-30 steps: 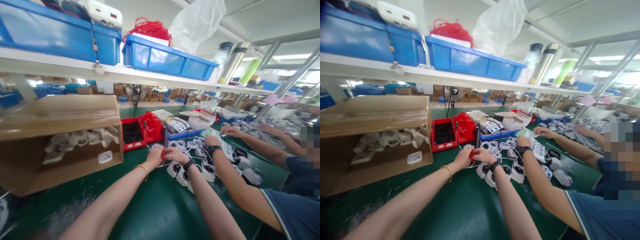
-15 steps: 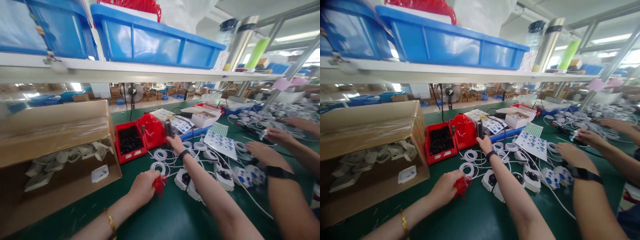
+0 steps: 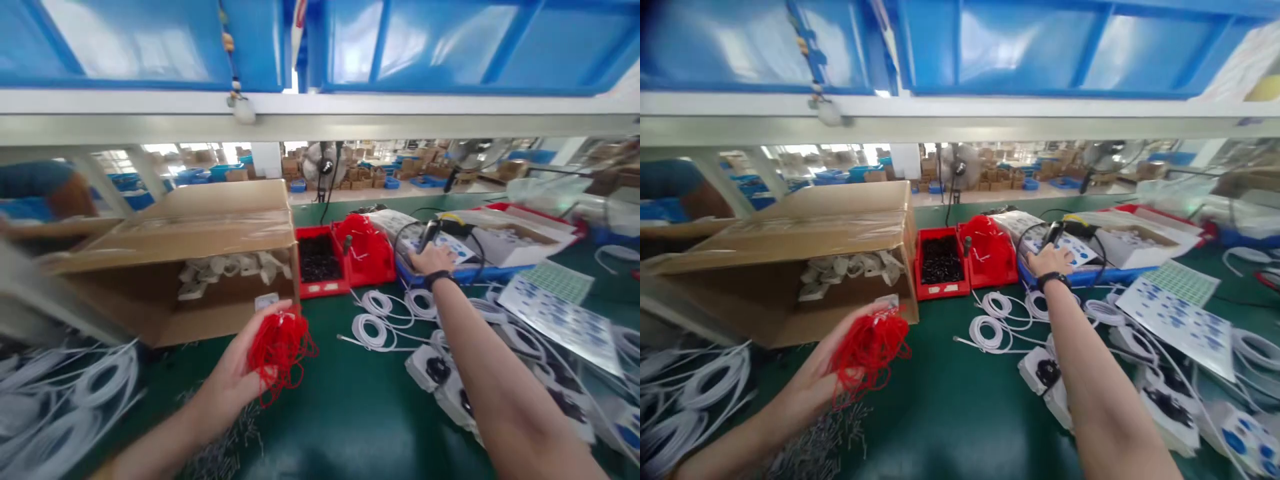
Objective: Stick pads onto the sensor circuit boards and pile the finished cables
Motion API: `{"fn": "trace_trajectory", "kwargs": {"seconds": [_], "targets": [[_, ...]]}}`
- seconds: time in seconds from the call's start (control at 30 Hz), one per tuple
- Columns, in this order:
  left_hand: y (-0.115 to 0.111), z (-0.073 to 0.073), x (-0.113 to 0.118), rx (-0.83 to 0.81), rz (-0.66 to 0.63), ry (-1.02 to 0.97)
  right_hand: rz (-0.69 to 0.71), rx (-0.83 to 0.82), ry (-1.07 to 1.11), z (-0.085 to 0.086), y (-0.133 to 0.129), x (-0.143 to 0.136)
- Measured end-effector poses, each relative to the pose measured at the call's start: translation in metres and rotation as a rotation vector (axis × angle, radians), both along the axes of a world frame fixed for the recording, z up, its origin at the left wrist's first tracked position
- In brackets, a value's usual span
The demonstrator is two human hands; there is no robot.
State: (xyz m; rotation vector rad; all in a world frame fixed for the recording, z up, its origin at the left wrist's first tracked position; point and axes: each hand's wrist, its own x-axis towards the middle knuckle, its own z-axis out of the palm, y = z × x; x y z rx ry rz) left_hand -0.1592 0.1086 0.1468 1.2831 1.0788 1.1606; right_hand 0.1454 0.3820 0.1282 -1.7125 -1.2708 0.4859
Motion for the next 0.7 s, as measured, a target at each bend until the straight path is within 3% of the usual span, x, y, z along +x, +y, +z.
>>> {"fn": "trace_trajectory", "kwargs": {"seconds": [0.13,0.2,0.3,0.43,0.53,0.6,0.7], "targets": [[-0.019,0.003,-0.015,-0.002,-0.062,-0.093,0.437,0.168,0.041,0.017,-0.093,-0.069],[-0.025,-0.002,-0.013,0.009,-0.084,-0.143,0.855,0.222,0.200,0.022,-0.150,-0.106],[-0.036,-0.007,-0.004,0.059,-0.001,-0.247,1.119,0.184,0.297,0.025,-0.215,-0.147],[-0.063,0.005,-0.005,-0.007,0.075,-0.483,1.124,0.224,0.285,0.026,-0.253,-0.163],[-0.090,0.021,-0.025,-0.085,-0.095,-0.611,1.088,0.329,0.234,0.027,-0.271,-0.165],[-0.109,0.028,-0.040,-0.143,-0.174,-0.589,1.108,0.360,0.209,0.025,-0.285,-0.169],[-0.134,0.029,-0.053,-0.205,-0.065,-0.401,1.135,0.373,0.136,0.022,-0.310,-0.179]]}}
